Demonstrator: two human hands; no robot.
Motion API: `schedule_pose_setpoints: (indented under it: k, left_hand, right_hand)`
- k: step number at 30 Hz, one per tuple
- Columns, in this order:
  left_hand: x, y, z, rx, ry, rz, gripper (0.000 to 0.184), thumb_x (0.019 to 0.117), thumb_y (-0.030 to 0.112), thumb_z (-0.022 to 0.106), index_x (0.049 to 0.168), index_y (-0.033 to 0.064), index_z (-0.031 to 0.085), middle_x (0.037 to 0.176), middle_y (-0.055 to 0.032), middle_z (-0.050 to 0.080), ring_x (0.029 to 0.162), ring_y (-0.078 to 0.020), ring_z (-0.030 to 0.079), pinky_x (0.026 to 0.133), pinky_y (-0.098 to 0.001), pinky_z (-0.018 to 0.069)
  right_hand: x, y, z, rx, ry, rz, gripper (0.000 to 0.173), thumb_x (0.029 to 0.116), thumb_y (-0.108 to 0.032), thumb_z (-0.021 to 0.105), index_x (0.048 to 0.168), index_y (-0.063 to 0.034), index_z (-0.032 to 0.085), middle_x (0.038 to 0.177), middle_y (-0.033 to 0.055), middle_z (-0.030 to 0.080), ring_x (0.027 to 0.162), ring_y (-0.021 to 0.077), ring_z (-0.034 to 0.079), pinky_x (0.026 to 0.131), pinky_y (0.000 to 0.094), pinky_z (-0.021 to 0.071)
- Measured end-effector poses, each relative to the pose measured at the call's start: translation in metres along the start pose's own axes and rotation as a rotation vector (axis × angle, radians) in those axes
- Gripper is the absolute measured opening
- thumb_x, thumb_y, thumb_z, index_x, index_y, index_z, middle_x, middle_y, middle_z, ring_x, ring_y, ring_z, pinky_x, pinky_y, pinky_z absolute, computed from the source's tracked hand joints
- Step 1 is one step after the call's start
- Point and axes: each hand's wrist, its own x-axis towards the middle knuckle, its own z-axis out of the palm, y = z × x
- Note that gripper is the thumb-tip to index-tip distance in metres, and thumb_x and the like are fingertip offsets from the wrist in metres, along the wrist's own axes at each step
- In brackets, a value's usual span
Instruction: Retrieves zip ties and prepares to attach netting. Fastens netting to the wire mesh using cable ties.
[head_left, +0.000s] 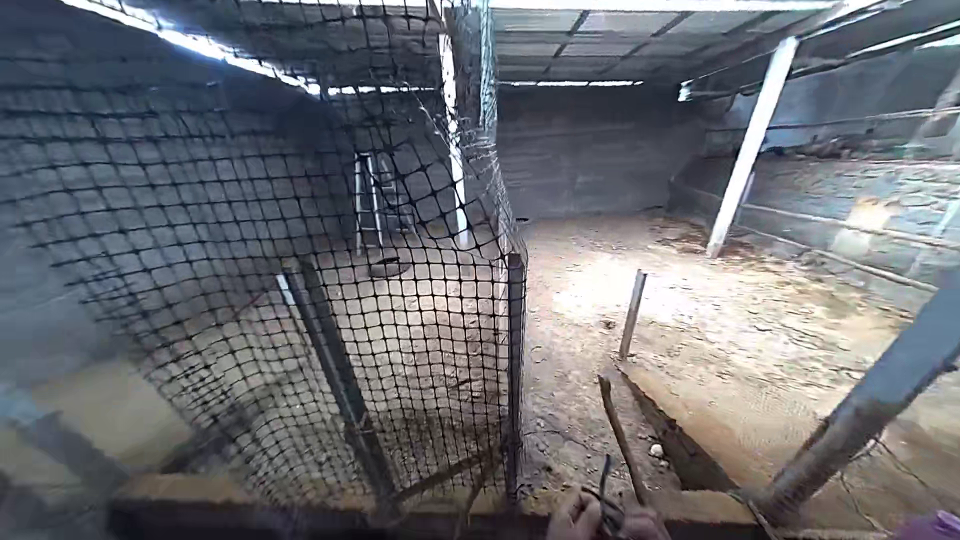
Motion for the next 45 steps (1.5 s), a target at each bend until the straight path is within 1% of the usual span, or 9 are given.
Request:
schedule_pose_setpoints:
  k: [4, 7, 11, 18, 28, 34, 39, 42, 45]
  left_hand:
    - [0.012, 0.026, -0.011, -0.166, 0.272, 0.041, 0.026, 0.1093, 0.017, 0.034, 0.111, 0.0024, 0.055, 0.083, -0.0020, 0.066, 0.073, -0.0117, 0.065, 0.070, -0.0311, 0.0581]
    - [0.015, 0.064, -0.039, -0.118, 0.490, 0.178, 0.026, 0.1102, 0.018, 0.032, 0.111, 0.0040, 0.054, 0.087, -0.0013, 0.065, 0.073, -0.0099, 0.065, 0.069, -0.0283, 0.0575]
    - [-0.006, 0.101, -0.059, 0.311, 0.556, 0.245, 0.022, 0.1052, 0.011, 0.040, 0.117, -0.0012, 0.054, 0.105, -0.0054, 0.063, 0.083, -0.0077, 0.062, 0.075, -0.0259, 0.0541]
    - [-0.010, 0.121, -0.036, 0.661, 0.359, 0.339, 0.017, 0.1028, 0.011, 0.049, 0.113, 0.0007, 0.058, 0.094, -0.0019, 0.062, 0.083, -0.0055, 0.060, 0.077, -0.0253, 0.0529]
    - [-0.010, 0.136, -0.078, 0.638, 0.053, 0.274, 0.013, 0.1024, 0.014, 0.055, 0.111, 0.0070, 0.062, 0.086, 0.0042, 0.062, 0.067, -0.0006, 0.056, 0.063, -0.0195, 0.0503]
    - [0.023, 0.202, -0.155, 0.836, 0.274, 0.530, 0.016, 0.0996, 0.012, 0.061, 0.108, 0.0025, 0.070, 0.086, 0.0004, 0.069, 0.066, -0.0013, 0.060, 0.062, -0.0198, 0.0531]
    - [0.069, 0.330, -0.170, 1.216, 0.374, 1.374, 0.029, 0.1047, 0.028, 0.056, 0.127, 0.0130, 0.068, 0.134, -0.0051, 0.066, 0.129, -0.0124, 0.057, 0.111, -0.0366, 0.0458]
    - [0.104, 0.405, -0.154, 1.569, 0.445, 1.537, 0.046, 0.1027, 0.048, 0.053, 0.139, 0.0218, 0.064, 0.154, -0.0048, 0.052, 0.148, -0.0255, 0.041, 0.121, -0.0572, 0.0288]
    - [0.152, 0.457, -0.176, 1.769, 0.592, 1.482, 0.062, 0.0990, 0.058, 0.051, 0.147, 0.0199, 0.056, 0.163, -0.0058, 0.039, 0.154, -0.0290, 0.029, 0.123, -0.0651, 0.0132]
  right_hand:
    - [0.033, 0.005, -0.018, 0.195, -0.301, 0.015, 0.019, 0.0872, -0.015, 0.049, 0.076, -0.0054, 0.062, 0.103, 0.0016, 0.060, 0.097, 0.0011, 0.055, 0.085, 0.0202, 0.0483]
    - [0.058, 0.021, -0.043, 0.225, -0.453, -0.049, 0.036, 0.0987, -0.037, 0.050, 0.069, -0.0182, 0.059, 0.095, -0.0071, 0.063, 0.093, -0.0005, 0.059, 0.082, 0.0201, 0.0515]
    - [0.092, 0.002, -0.065, -0.190, -0.363, -0.015, 0.028, 0.0931, -0.021, 0.053, 0.093, 0.0016, 0.068, 0.101, 0.0151, 0.067, 0.088, 0.0207, 0.066, 0.074, 0.0395, 0.0567]
    - [0.136, -0.054, 0.000, -0.004, -0.524, -0.391, 0.035, 0.0987, -0.021, 0.061, 0.128, -0.0027, 0.066, 0.136, 0.0150, 0.064, 0.127, 0.0236, 0.061, 0.103, 0.0405, 0.0540]
    - [0.174, -0.045, 0.033, 0.193, -0.948, -0.118, 0.018, 0.1039, -0.008, 0.053, 0.112, 0.0033, 0.065, 0.101, 0.0095, 0.073, 0.089, 0.0114, 0.070, 0.085, 0.0315, 0.0593]
    - [0.216, -0.027, 0.020, 0.473, -0.519, 0.058, 0.031, 0.0990, -0.005, 0.042, 0.123, -0.0221, 0.053, 0.065, -0.0172, 0.050, 0.053, -0.0034, 0.045, 0.050, 0.0199, 0.0411]
    - [0.271, -0.070, 0.020, 0.469, -0.086, -0.201, 0.025, 0.1074, -0.011, 0.040, 0.106, -0.0332, 0.052, 0.069, -0.0180, 0.058, 0.054, -0.0043, 0.049, 0.051, 0.0158, 0.0434]
    - [0.295, -0.095, 0.022, 0.576, -0.178, -0.308, 0.027, 0.1086, -0.024, 0.045, 0.108, -0.0344, 0.069, 0.096, -0.0080, 0.078, 0.075, 0.0040, 0.072, 0.067, 0.0204, 0.0591]
    - [0.307, -0.111, 0.020, 0.671, -0.400, -0.354, 0.029, 0.1033, -0.038, 0.052, 0.122, -0.0301, 0.074, 0.125, -0.0007, 0.074, 0.114, 0.0186, 0.071, 0.099, 0.0388, 0.0585]
